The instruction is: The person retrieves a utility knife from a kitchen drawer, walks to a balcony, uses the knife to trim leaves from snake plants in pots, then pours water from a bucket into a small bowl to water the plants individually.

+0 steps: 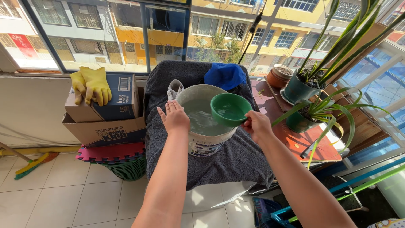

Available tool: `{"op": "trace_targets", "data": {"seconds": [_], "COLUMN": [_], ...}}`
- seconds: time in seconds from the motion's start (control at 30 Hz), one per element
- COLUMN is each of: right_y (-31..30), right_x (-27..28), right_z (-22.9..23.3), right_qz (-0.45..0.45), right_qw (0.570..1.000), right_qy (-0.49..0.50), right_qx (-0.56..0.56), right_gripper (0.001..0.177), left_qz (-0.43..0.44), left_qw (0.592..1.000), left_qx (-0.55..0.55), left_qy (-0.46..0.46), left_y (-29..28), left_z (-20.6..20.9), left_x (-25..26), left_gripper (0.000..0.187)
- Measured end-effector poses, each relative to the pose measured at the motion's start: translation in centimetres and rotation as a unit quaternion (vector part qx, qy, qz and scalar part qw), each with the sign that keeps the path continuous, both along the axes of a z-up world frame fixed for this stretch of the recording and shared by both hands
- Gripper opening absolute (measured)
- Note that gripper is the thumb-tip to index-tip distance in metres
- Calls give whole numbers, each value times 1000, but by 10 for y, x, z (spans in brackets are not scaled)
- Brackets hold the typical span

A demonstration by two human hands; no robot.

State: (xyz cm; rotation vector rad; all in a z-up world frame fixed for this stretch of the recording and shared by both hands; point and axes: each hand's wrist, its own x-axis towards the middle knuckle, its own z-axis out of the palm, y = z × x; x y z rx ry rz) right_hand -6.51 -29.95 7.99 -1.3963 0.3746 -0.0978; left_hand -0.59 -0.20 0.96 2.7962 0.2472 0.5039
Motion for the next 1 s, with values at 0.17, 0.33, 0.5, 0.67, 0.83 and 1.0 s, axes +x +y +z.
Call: {"op": "trace_targets", "data": {"seconds": [0.17,0.33,0.5,0.67,0.83,1.0], "right_y": [-15,-31,-53,-67,-124,-191], "right_x": [-16,-43,-55,-70,-58,-37], "right_z": [11,22,14,32,35,61], "right_qz": [-15,-31,-68,-137,-201,-236], "right_qw": [1000,999,997,986,971,964], "right_qy": [-12,-21,-23,-29,-69,-55], "right_qx": [-14,-20,15,88,107,108], "right_gripper": [18,19,23,23,20,19], "left_qz": [-4,-1,-173,-355,-314,-233], "left_qw": [1000,1000,976,836,791,688], "left_qx": [-12,24,8,-338,-524,-685], "left_qy": [-5,-1,-131,-247,-40,60], "left_y": [1,-5,-39,-147,-241,-343], "left_z": [-2,9,50,36,51,41], "left_x": [2,0,-24,-14,-3,32], "left_gripper": [55,57,50,34,40,42]}}
